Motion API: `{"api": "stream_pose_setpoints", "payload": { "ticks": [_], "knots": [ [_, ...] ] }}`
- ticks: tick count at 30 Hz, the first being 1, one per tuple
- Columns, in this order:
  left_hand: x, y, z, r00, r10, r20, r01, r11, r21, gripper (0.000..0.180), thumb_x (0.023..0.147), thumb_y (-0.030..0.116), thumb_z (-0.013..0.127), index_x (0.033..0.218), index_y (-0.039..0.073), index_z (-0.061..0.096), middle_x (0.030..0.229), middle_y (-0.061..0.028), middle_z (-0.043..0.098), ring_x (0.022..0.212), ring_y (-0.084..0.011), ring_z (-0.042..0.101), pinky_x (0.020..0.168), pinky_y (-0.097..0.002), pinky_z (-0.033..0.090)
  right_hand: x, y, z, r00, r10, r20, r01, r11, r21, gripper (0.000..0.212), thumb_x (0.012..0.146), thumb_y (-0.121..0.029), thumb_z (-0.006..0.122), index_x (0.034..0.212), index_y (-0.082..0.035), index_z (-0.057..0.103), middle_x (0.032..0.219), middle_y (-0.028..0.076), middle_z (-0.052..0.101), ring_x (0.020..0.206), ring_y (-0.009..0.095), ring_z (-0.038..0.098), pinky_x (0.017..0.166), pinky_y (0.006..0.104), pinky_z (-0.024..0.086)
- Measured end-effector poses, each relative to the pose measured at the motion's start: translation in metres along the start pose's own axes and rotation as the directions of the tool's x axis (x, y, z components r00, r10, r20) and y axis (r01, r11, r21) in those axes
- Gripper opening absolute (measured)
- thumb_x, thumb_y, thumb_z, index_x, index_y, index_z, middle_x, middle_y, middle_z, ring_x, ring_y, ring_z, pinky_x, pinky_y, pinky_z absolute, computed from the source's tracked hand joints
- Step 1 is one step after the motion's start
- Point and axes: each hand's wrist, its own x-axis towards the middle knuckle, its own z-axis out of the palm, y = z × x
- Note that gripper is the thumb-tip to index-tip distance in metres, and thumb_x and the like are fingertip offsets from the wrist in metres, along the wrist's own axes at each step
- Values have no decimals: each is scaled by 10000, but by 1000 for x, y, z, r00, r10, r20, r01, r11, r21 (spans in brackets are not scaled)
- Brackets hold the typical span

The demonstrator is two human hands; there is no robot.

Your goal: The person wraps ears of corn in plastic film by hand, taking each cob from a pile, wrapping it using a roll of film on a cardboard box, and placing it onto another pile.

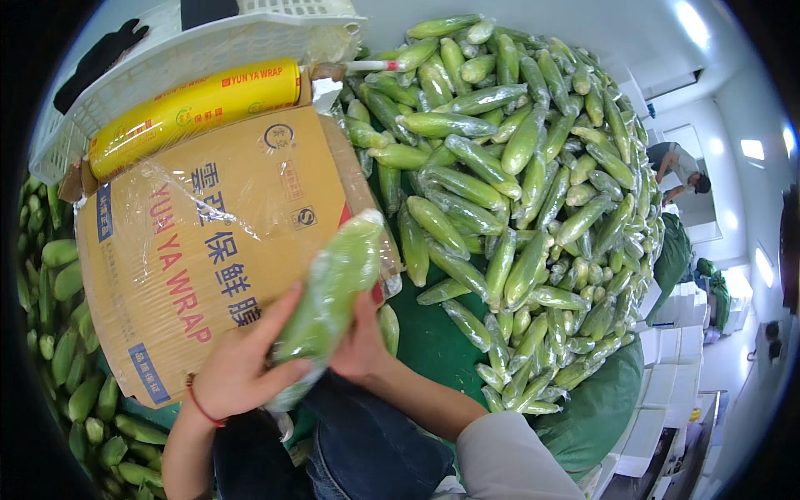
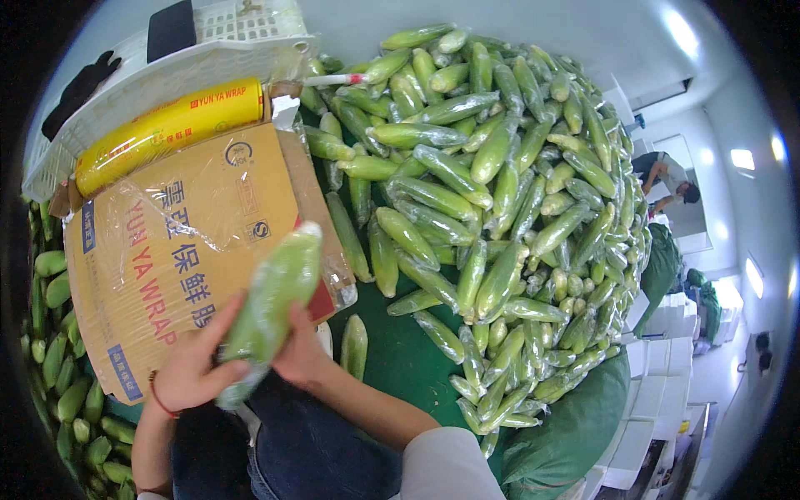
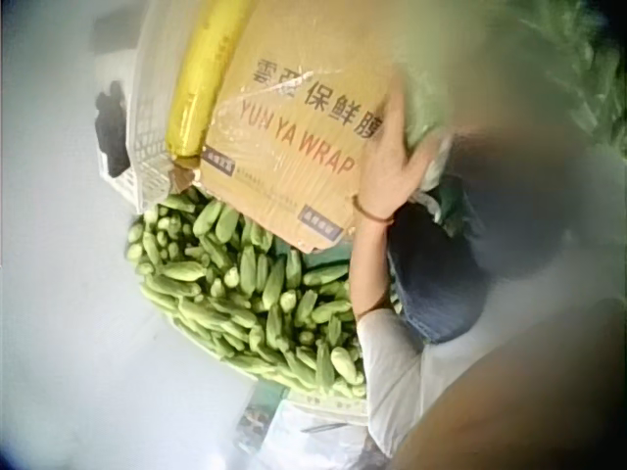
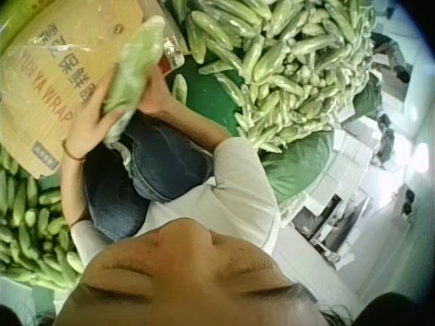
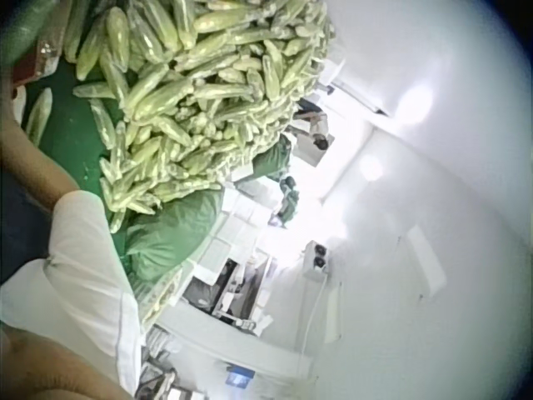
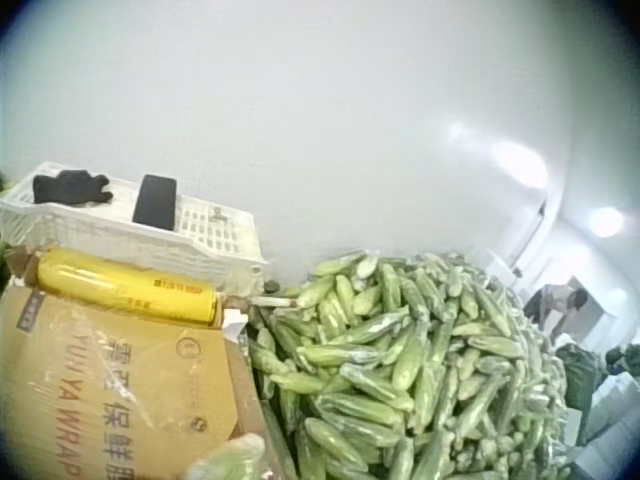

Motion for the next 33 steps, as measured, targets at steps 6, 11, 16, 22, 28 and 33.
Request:
{"api": "stream_pose_setpoints", "payload": {
  "ticks": [6,11,16,22,28,33],
  "knots": [
    [-54,-32,-11,916,-10,-402,18,1000,14,561,796,94,690,1326,44,512,1104,-164,613,927,-317,623,833,-363,507,-50,-98,-85,751,-625,-213,522,759,-388,691,882,-690,416,1106,-53,566,957,130,619,848,288,590,777,433,520],
    [-92,-70,-30,743,102,-662,369,763,531,519,783,108,695,1278,49,548,1353,-206,454,1255,-370,439,1039,-426,369,-75,-177,-179,653,-446,-613,668,720,188,526,916,-469,572,1255,-70,523,1126,116,624,965,260,616,779,357,573],
    [-80,-119,-86,540,141,-830,484,755,443,492,778,163,714,1236,67,562,1379,-227,419,1290,-384,406,1055,-444,353,25,-82,-10,932,-293,212,330,447,-831,671,781,-334,738,1337,-69,472,1223,125,561,1089,240,567,905,369,495],
    [-46,-153,-180,701,316,-640,298,685,665,162,871,121,638,956,18,545,849,-136,636,832,-266,658,711,-366,518,132,-10,62,680,-79,729,478,-706,-523,652,717,-272,771,1283,-64,522,1294,130,506,1191,333,469,1005,423,380],
    [-114,-77,-157,445,410,-797,130,850,510,39,921,-3,508,890,21,510,742,-81,601,648,-199,630,585,-279,492,157,-20,56,708,-56,704,519,-633,-574,173,882,-161,625,1025,-65,641,1098,93,627,1059,283,554,933,384,423],
    [-178,-99,-87,663,380,-645,186,751,633,107,819,73,648,856,95,549,712,-66,562,606,-257,596,514,-340,476,95,-49,20,697,-28,717,496,-703,-510,105,911,-103,557,920,-9,602,838,146,582,795,298,554,753,359,441]
  ]
}}
